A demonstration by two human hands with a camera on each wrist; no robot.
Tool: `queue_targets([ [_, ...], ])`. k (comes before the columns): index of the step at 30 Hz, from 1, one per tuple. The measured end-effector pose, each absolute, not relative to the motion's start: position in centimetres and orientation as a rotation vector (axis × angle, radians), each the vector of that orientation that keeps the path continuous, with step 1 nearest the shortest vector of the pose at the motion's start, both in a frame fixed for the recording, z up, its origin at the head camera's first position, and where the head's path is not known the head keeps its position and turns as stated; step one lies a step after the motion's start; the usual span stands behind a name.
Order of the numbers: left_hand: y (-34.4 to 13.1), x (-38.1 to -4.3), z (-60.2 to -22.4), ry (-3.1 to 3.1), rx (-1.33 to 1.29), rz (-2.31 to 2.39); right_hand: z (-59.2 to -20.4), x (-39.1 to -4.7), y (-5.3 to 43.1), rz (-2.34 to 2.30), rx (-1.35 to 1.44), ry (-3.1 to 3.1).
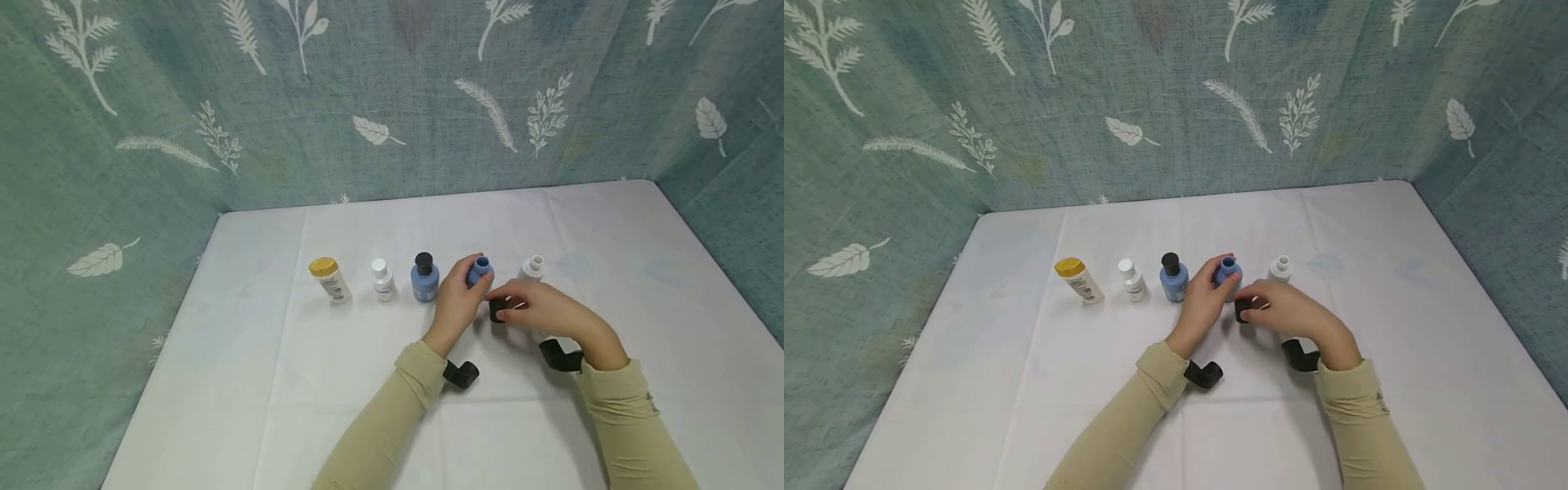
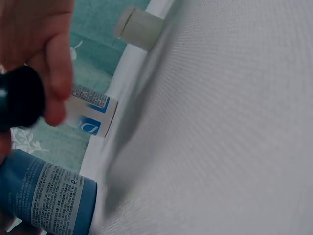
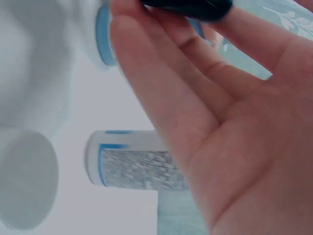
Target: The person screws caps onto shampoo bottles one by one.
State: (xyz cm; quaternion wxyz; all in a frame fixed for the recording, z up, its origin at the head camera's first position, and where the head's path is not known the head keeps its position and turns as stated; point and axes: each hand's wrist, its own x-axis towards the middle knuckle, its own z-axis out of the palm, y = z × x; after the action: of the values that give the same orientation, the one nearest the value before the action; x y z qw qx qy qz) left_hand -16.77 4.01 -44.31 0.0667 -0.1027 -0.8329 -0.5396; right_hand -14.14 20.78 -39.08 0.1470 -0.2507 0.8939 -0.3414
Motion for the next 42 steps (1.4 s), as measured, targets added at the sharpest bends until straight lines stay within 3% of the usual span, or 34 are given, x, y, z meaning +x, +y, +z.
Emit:
queue_targets([
  [24,4.1,-17.0,-44.2,-2.519,-0.318,-1.554,-37.5,-15.2,19.1,-1.604,-0.432,2.883],
  [35,3.9,-17.0,-44.3,-2.482,-0.331,-1.516,-36.0,-13.5,16.1,-1.791,-0.495,2.966],
  [42,4.0,-17.0,-44.4,-2.481,-0.357,-1.489,-39.2,-15.0,16.2,-1.86,-0.525,2.989],
])
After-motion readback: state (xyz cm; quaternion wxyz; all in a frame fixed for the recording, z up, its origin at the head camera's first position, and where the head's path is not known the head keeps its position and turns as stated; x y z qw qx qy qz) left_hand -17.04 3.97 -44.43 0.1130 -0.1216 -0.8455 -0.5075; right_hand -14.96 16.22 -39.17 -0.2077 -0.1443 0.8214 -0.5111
